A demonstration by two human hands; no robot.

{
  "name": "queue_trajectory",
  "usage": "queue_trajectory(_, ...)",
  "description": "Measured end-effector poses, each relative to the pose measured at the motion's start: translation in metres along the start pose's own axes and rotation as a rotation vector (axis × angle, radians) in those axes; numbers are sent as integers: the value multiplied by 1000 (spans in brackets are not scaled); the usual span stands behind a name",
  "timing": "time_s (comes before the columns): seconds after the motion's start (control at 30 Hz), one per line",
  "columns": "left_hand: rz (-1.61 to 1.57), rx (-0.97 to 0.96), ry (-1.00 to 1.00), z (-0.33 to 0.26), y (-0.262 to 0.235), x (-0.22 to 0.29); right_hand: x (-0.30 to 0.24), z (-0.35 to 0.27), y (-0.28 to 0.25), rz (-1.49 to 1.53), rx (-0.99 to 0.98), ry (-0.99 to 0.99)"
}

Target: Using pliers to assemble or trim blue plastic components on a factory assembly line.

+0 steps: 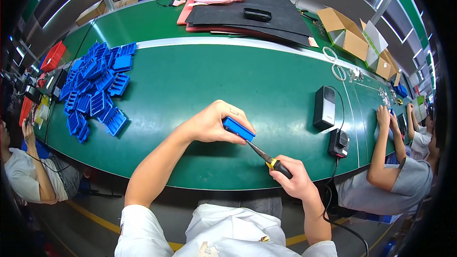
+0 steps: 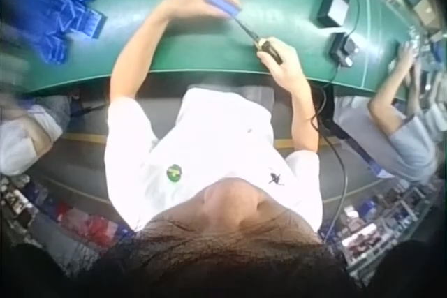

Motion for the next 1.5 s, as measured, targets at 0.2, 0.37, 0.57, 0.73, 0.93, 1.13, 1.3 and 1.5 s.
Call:
queue_trajectory(0.2,-8,-11,-12,0,0,-3,-3,-1,2,-49,-45,-10)
queue_trajectory(0.37,0,21,-43,1,-5,-4,-6,1,1,-90,-72,-1)
queue_trajectory(0.57,9,116,-73,0,-8,-11,-7,-9,4,75,-21,20)
queue_trajectory(0.73,124,274,44,4,0,-11,-15,-9,16,214,87,103)
queue_trajectory(0.93,315,393,222,2,13,-3,-11,-8,28,323,245,274)
queue_trajectory(1.13,342,408,301,2,15,-3,-10,-7,29,292,220,274)
queue_trajectory(1.3,366,408,290,2,16,-3,-10,-7,27,293,227,265)
queue_trajectory(1.5,423,413,346,2,17,2,-10,-7,28,288,231,278)
Point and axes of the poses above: each hand's wrist, its own z-axis towards the middle knuckle, its own y-axis out of the palm, x = y × z, the point moved 5 cm from there along z, towards the middle knuckle, and after that the axes turned 14 degrees about -z, right-handed, at the moved point
